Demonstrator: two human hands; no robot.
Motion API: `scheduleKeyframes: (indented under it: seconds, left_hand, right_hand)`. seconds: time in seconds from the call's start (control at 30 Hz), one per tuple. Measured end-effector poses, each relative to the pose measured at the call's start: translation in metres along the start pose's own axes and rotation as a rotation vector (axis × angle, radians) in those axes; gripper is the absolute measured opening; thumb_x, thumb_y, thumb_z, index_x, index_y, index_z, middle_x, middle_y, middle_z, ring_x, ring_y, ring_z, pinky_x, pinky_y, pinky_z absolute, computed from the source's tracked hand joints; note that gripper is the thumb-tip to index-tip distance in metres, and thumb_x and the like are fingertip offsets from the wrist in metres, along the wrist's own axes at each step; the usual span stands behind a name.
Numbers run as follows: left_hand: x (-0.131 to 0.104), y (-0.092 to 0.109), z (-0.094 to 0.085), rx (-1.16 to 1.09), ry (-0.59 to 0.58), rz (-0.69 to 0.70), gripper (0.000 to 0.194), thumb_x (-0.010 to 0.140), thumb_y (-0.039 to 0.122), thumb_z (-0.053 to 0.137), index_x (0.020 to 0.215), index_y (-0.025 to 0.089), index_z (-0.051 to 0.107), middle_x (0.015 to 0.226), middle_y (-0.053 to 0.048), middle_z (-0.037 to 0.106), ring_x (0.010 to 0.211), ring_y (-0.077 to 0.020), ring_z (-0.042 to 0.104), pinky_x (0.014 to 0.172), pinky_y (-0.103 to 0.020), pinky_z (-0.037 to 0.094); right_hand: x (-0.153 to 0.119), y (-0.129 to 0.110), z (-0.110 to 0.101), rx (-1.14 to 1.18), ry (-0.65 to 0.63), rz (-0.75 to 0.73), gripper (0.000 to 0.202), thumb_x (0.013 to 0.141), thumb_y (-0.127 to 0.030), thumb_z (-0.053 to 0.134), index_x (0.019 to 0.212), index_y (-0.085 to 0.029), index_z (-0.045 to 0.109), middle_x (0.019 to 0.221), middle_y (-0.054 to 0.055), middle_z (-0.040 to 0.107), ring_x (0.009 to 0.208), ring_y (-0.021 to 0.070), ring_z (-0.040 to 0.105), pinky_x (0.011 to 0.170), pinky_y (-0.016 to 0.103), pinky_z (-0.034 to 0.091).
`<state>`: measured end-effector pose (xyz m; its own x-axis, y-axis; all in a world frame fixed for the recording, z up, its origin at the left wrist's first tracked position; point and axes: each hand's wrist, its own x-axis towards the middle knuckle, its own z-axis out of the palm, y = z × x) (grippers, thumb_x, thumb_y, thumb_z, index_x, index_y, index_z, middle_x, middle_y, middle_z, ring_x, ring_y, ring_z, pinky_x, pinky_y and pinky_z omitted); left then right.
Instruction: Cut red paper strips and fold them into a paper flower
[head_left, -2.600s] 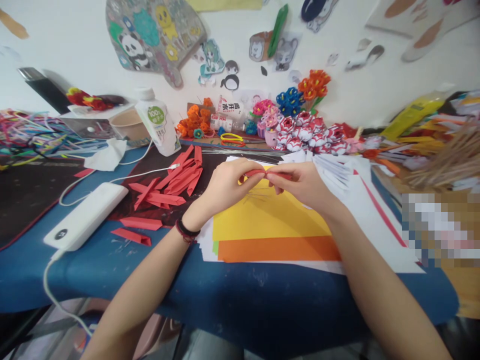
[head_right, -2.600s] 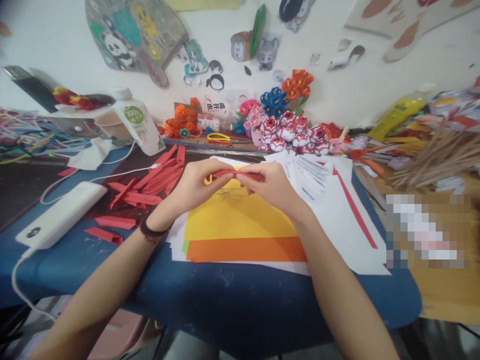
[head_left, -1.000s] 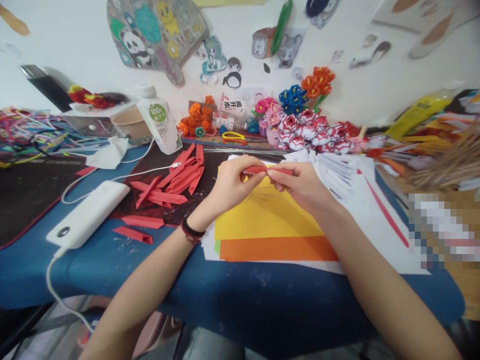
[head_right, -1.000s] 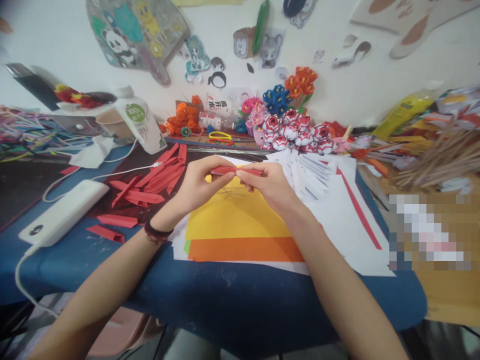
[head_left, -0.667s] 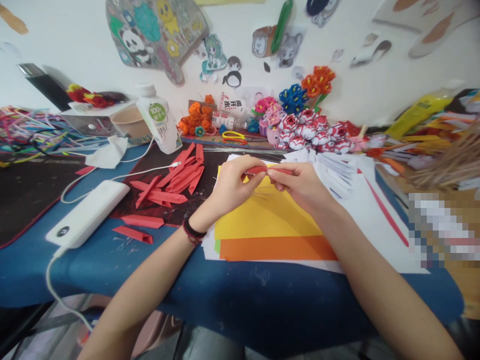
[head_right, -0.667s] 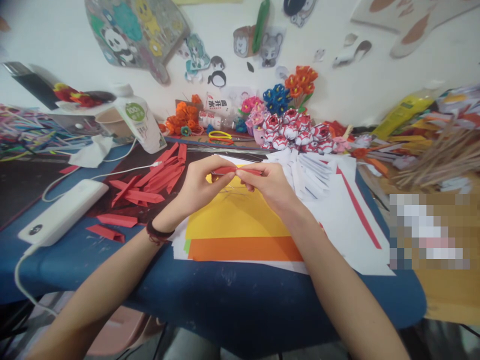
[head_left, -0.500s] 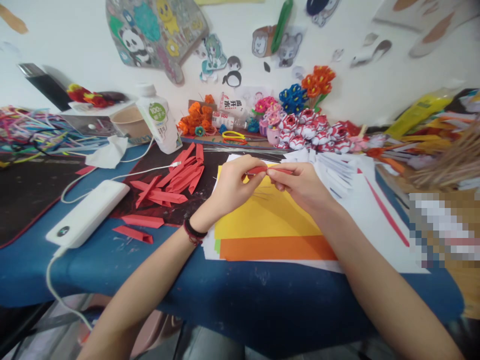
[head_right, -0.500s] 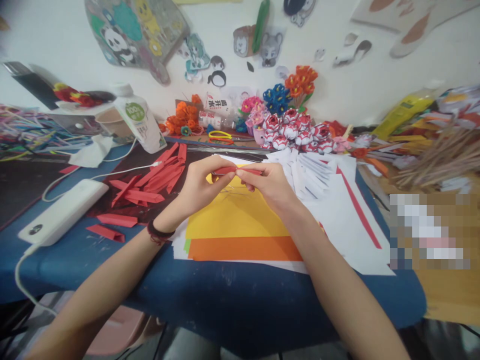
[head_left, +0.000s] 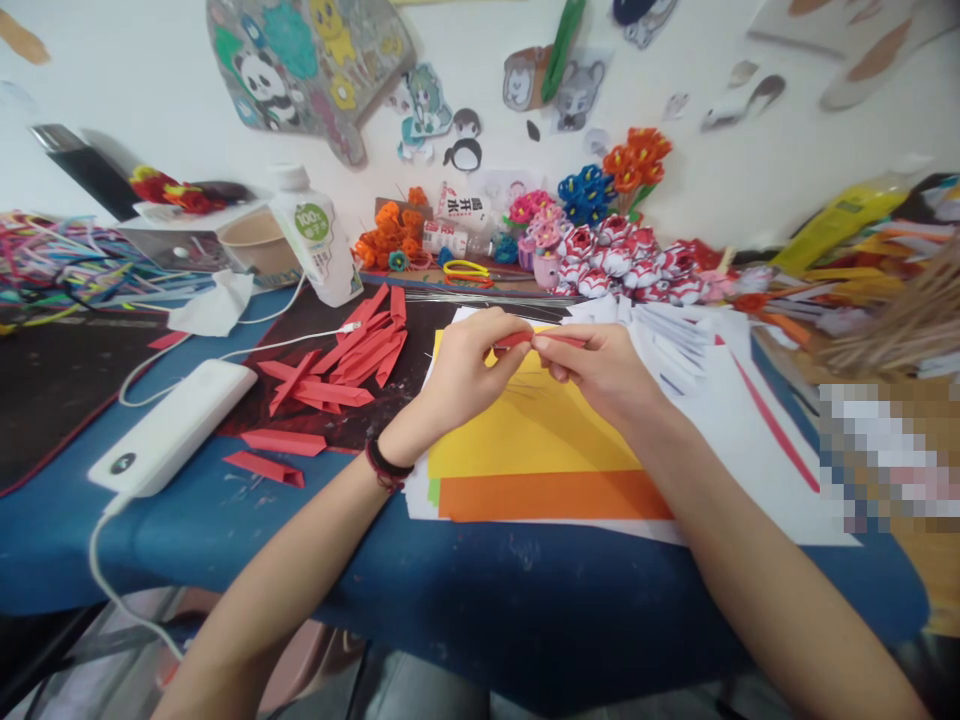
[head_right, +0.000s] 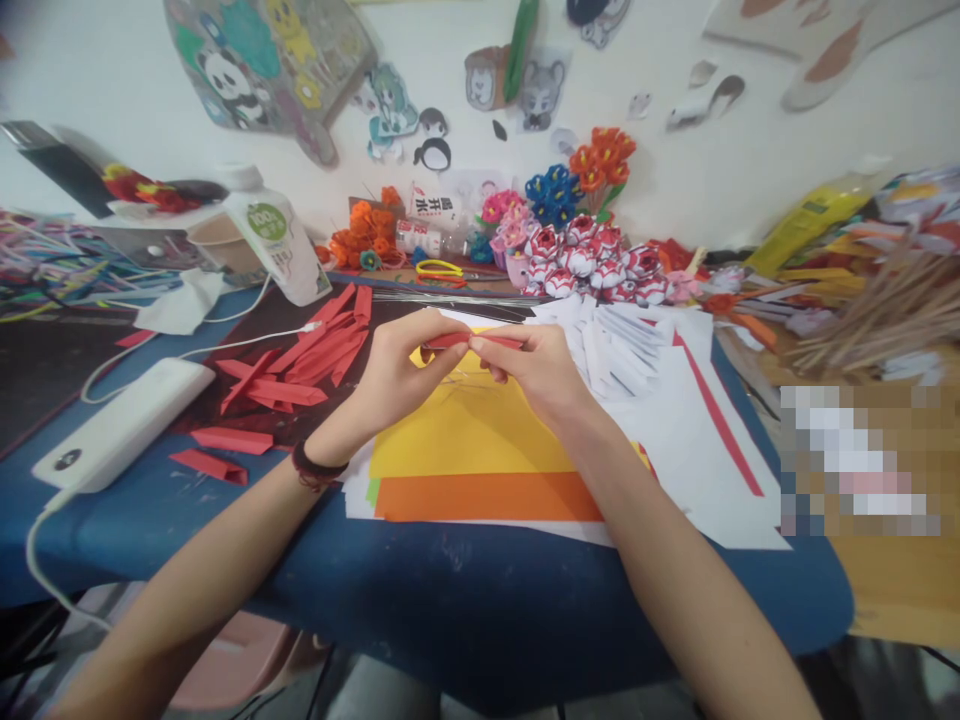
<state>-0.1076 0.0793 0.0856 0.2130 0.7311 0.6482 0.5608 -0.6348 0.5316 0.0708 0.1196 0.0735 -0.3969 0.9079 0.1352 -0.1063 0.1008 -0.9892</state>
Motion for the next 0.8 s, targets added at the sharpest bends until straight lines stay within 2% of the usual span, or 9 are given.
scheduleKeyframes:
  seconds: [0.13, 0.4, 0.8]
  left_hand:
    - [-0.0002, -0.0022, 0.0007, -0.042, -0.003, -0.045, 0.013, 0.092, 0.023, 0.058, 0.090, 0.016, 0.069, 0.082, -0.004, 0.069, 0.072, -0.0141, 0.057, 0.064, -0.026, 0.043]
    - [-0.0005, -0.0018, 0.0008, -0.043, 0.005, -0.049, 0.013, 0.092, 0.023, 0.059, 0.090, 0.016, 0.070, 0.083, -0.004, 0.070, 0.072, -0.0138, 0.057, 0.064, -0.025, 0.043]
    - [-0.0014, 0.0065, 0.0021, 0.059, 0.047, 0.041, 0.012, 0.091, 0.015, 0.057, 0.086, 0.016, 0.068, 0.071, -0.001, 0.059, 0.065, -0.0127, 0.049, 0.063, -0.026, 0.040]
  right_hand:
    - [-0.0007, -0.0012, 0.0013, -0.009, 0.013, -0.011, 0.019, 0.071, -0.035, 0.083, 0.072, -0.017, 0.076, 0.060, -0.001, 0.060, 0.053, 0.0084, 0.046, 0.051, 0.025, 0.035]
    - [-0.0028, -0.0054, 0.0037, -0.052, 0.046, -0.034, 0.022, 0.071, -0.037, 0.083, 0.075, -0.016, 0.077, 0.058, -0.001, 0.059, 0.051, 0.0085, 0.046, 0.049, 0.025, 0.036]
    - [-0.0036, -0.0060, 0.0049, -0.152, 0.074, -0.123, 0.022, 0.076, -0.037, 0.079, 0.073, -0.016, 0.076, 0.055, 0.000, 0.059, 0.048, 0.0096, 0.049, 0.046, 0.025, 0.038]
